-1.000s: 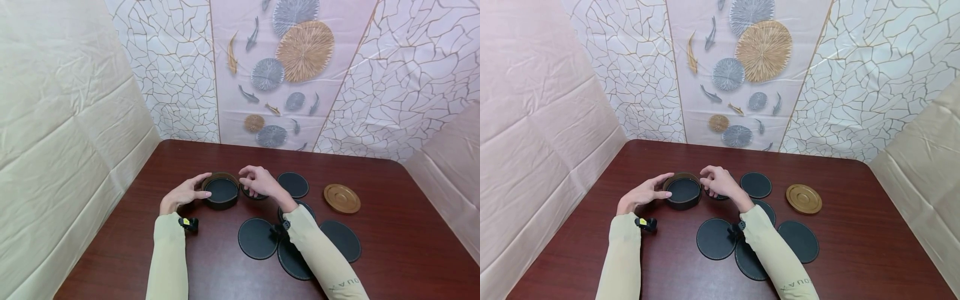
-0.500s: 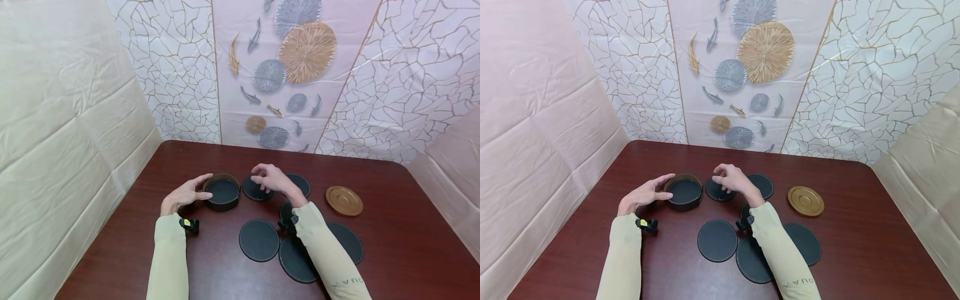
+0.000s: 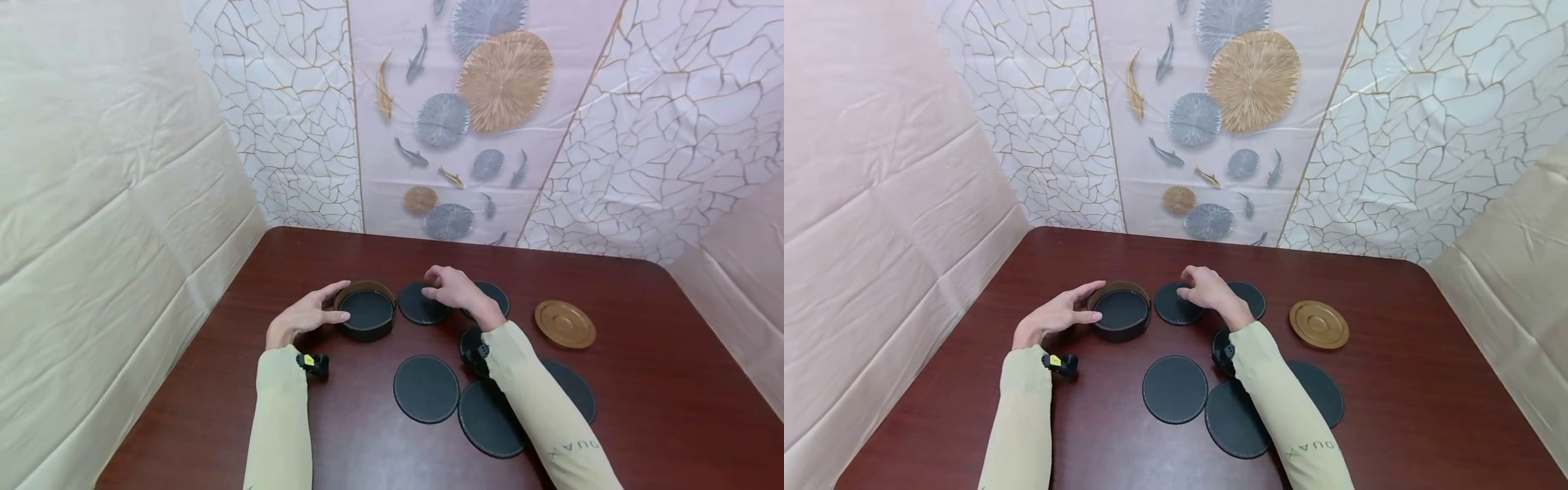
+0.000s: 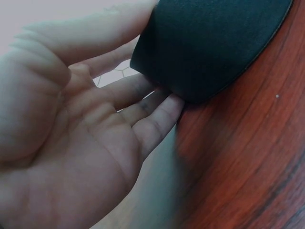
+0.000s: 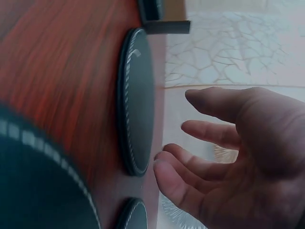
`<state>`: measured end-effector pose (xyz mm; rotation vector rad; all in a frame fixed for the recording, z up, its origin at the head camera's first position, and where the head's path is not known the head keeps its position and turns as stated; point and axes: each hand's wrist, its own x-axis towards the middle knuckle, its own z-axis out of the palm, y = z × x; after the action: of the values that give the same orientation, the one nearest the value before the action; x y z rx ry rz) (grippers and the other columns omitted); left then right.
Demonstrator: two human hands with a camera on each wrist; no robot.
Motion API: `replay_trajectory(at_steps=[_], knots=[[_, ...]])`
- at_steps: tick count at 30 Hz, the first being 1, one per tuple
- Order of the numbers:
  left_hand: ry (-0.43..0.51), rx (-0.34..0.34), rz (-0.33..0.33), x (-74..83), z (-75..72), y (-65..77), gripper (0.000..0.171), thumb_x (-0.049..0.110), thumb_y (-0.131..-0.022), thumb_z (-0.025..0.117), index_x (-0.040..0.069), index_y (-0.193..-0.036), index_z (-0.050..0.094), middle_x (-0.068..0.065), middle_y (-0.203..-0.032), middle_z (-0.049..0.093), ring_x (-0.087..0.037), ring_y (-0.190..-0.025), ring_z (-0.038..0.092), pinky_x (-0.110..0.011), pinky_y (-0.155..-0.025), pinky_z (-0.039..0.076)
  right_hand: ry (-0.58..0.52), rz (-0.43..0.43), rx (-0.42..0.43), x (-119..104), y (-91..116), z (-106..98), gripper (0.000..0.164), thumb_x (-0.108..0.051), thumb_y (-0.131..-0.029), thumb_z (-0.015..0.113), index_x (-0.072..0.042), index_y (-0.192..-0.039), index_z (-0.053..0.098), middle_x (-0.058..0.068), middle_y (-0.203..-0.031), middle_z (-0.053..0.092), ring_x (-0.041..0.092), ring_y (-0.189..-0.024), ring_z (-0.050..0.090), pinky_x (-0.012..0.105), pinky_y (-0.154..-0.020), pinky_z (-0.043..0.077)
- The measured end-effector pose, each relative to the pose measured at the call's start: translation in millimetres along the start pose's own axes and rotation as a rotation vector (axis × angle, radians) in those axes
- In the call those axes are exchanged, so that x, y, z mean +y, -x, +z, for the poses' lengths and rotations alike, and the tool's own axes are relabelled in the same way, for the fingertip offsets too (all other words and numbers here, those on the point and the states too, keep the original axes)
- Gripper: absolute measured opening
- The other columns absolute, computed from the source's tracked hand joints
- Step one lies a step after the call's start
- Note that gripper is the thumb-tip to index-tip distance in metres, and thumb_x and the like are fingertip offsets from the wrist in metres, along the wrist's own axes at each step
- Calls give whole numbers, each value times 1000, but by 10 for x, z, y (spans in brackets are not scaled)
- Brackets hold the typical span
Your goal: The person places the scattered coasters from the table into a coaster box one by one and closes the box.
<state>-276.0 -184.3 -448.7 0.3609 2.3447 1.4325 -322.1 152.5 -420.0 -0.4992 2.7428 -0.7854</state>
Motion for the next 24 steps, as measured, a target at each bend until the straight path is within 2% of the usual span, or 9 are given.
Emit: replay_trajectory(at_steps=[6, 15, 19, 24], knots=[[8, 2, 0, -1, -7, 1, 76, 25, -87, 74, 31, -152, 35, -2, -157, 33, -27, -146, 28, -51, -116, 30, 121, 6, -23, 48, -73, -24, 49, -33, -96, 63, -5, -135, 53, 18, -133, 56, 35, -127, 48, 51, -102, 44], [7, 7, -4, 1, -3, -7, 76, 25, -87, 75, 31, -152, 36, -2, -157, 34, -27, -143, 30, -51, -116, 31, 213, 102, -132, 86, -158, -18, 65, -47, -91, 66, -5, -137, 50, 17, -136, 54, 34, -128, 46, 49, -101, 44], [0, 10, -4, 3, -4, -8, 75, 25, -87, 74, 32, -152, 36, -2, -157, 33, -27, -144, 29, -52, -116, 30, 236, 150, -141, 73, -203, -22, 67, -50, -88, 69, -7, -135, 50, 15, -132, 56, 30, -117, 54, 46, -93, 48], [-13, 11, 0, 11, -9, 1, 75, 25, -88, 73, 31, -152, 35, -2, -158, 32, -28, -145, 27, -53, -117, 29, 205, 192, -150, 65, -229, -32, 59, -48, -85, 73, -7, -123, 53, 13, -118, 59, 24, -89, 60, 35, -69, 51]])
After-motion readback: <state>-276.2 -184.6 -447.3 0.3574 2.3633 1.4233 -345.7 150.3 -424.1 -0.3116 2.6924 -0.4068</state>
